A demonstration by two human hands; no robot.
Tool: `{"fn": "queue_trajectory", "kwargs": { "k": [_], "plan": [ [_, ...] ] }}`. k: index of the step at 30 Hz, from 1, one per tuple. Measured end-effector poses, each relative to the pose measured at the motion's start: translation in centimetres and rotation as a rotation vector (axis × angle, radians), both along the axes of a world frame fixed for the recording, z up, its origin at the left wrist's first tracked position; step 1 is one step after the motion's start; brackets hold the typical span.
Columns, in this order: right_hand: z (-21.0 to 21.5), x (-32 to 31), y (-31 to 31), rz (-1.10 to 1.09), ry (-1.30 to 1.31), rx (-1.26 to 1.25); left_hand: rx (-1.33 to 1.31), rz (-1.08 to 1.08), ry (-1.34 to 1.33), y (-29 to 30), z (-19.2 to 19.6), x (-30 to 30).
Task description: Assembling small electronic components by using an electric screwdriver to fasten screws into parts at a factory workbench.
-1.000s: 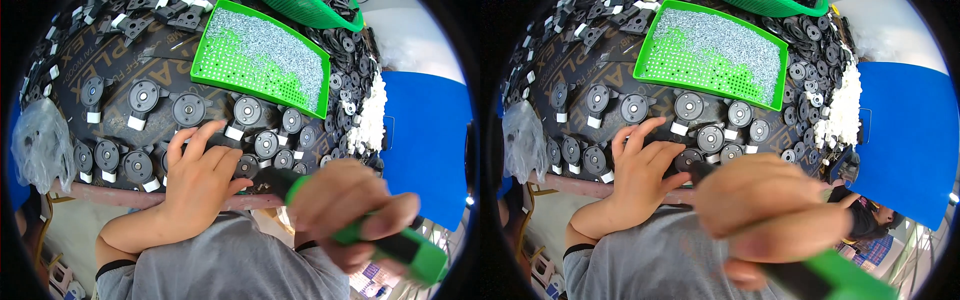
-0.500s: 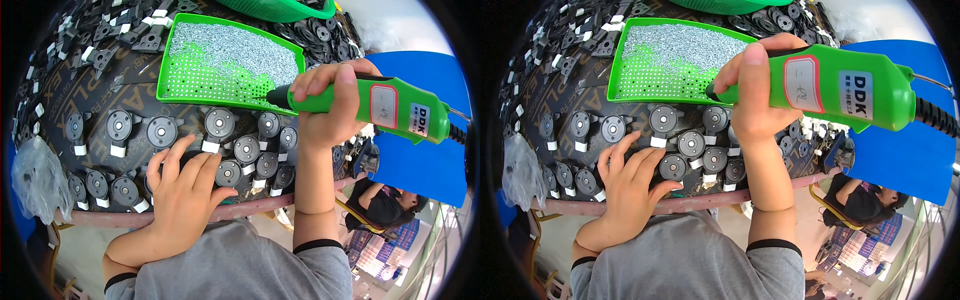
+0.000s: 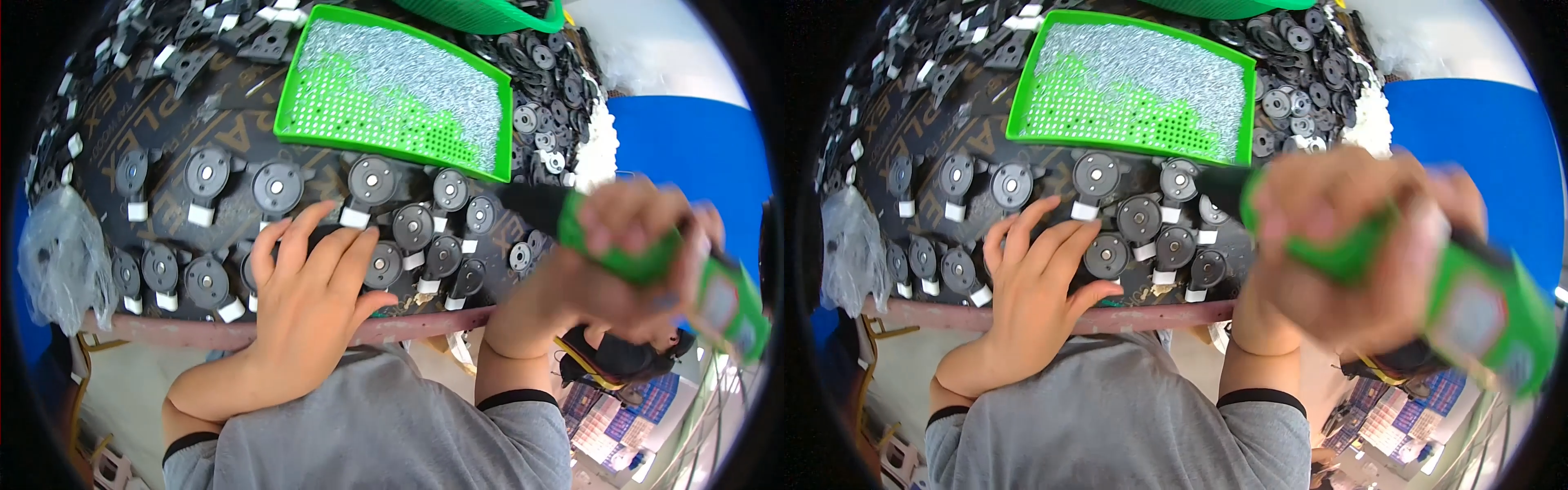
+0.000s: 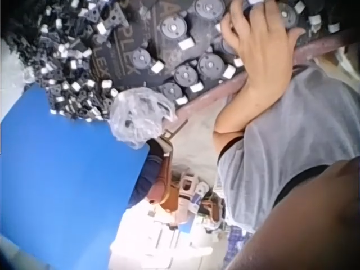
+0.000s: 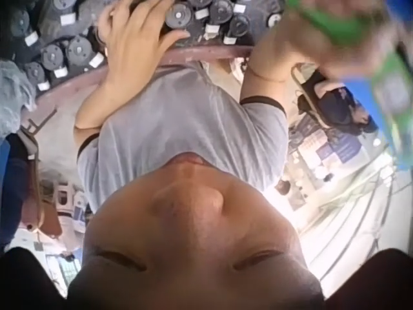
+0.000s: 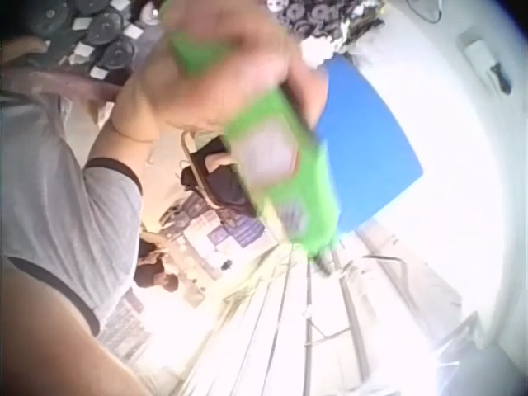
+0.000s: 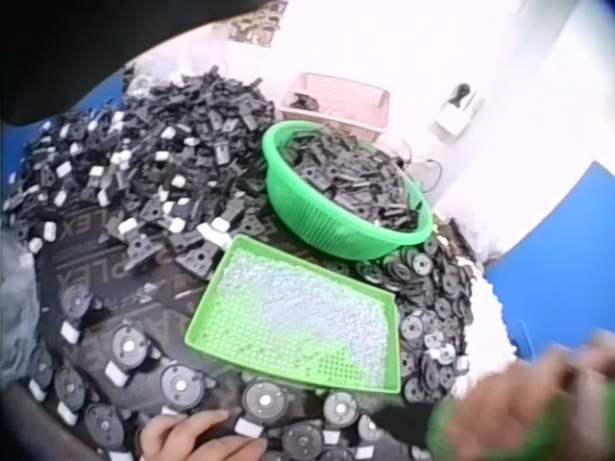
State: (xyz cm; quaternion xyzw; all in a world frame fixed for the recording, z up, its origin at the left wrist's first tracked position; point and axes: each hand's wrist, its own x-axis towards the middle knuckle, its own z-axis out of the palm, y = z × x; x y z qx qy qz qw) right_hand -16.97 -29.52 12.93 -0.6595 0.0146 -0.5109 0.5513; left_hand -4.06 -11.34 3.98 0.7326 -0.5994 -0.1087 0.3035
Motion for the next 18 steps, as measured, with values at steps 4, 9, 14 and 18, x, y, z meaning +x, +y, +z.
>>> {"fn": "queue_trajectory", "kwargs": {
  "k": [4,9,14,18],
  "plan": [
    [1.8,-0.6,5.0,0.121,0.095,-0.084,-0.026,0.005,0.006,0.0,-0.6,-0.1],
    [-0.7,-0.7,6.5,0.226,0.252,-0.186,-0.075,0.005,0.024,-0.3,-1.0,-0.2],
    [-2.0,-0.4,6.2,0.269,0.252,-0.165,-0.097,0.012,0.027,-0.3,-1.3,-0.3],
    [-1.2,0.0,4.9,0.474,0.337,-0.265,-0.093,0.007,0.039,-0.4,-1.0,-0.3]
  ]
}}
